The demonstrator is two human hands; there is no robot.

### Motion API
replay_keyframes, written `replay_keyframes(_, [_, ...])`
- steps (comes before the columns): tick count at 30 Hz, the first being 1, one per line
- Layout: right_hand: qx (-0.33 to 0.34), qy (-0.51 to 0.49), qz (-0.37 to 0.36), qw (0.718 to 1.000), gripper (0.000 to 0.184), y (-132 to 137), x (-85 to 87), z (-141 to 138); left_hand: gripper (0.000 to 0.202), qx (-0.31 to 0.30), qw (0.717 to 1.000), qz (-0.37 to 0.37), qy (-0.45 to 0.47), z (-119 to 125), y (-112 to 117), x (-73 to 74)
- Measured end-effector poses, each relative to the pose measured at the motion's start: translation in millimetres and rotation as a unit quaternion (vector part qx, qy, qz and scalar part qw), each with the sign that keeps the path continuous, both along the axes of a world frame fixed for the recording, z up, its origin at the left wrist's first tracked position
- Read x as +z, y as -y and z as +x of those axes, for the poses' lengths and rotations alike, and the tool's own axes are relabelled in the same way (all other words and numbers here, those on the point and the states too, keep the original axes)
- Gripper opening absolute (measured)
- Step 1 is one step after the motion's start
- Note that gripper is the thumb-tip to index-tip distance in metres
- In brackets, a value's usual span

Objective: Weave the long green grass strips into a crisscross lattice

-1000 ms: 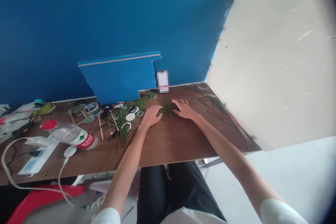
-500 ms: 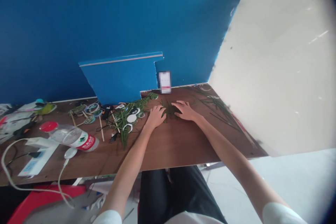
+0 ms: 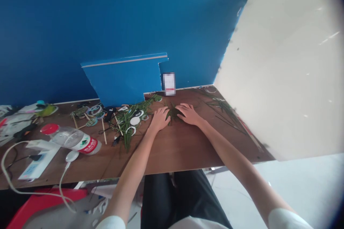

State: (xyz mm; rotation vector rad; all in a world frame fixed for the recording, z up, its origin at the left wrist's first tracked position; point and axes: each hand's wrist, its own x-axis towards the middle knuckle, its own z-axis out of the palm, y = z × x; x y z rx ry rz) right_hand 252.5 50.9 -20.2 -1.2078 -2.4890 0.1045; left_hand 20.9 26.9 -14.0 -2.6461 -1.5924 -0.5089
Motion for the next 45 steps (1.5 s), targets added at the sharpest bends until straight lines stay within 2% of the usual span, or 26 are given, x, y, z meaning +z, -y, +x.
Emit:
replay_keyframes(9, [-0.015, 0.007, 0.042, 0.999, 0.039, 5, -1.5, -2, 0.044, 0.008, 1.0, -0.004, -0.012, 3, 0, -0.8])
replay_keyframes(17, [0.014, 0.015, 0.037, 0.999, 0.036, 10, 4.2, -5, 0.046, 0.016, 1.0, -0.017, -0.008, 5, 3, 3.0])
replay_keyframes(24, [0.017, 0.018, 0.024, 0.999, 0.037, 9, 2.6, -5, 0.05, 0.044, 0.999, -0.01, 0.008, 11, 3, 0.6])
replay_keyframes(31, [0.021, 0.015, 0.02, 0.999, 0.039, 7, 0.9, -4, 0.05, 0.041, 0.998, -0.023, 0.029, 7, 3, 1.5])
replay_keyframes(39, [-0.044, 0.012, 0.036, 0.998, 0.042, 5, -2.7, -5, 0.052, 0.05, 0.998, -0.018, 0.032, 10, 4, 2.9])
replay_keyframes(45, [-0.048, 0.023, 0.038, 0.998, 0.042, 4, -5.8, -4, 0.051, 0.038, 0.998, -0.018, 0.042, 8, 4, 3.2])
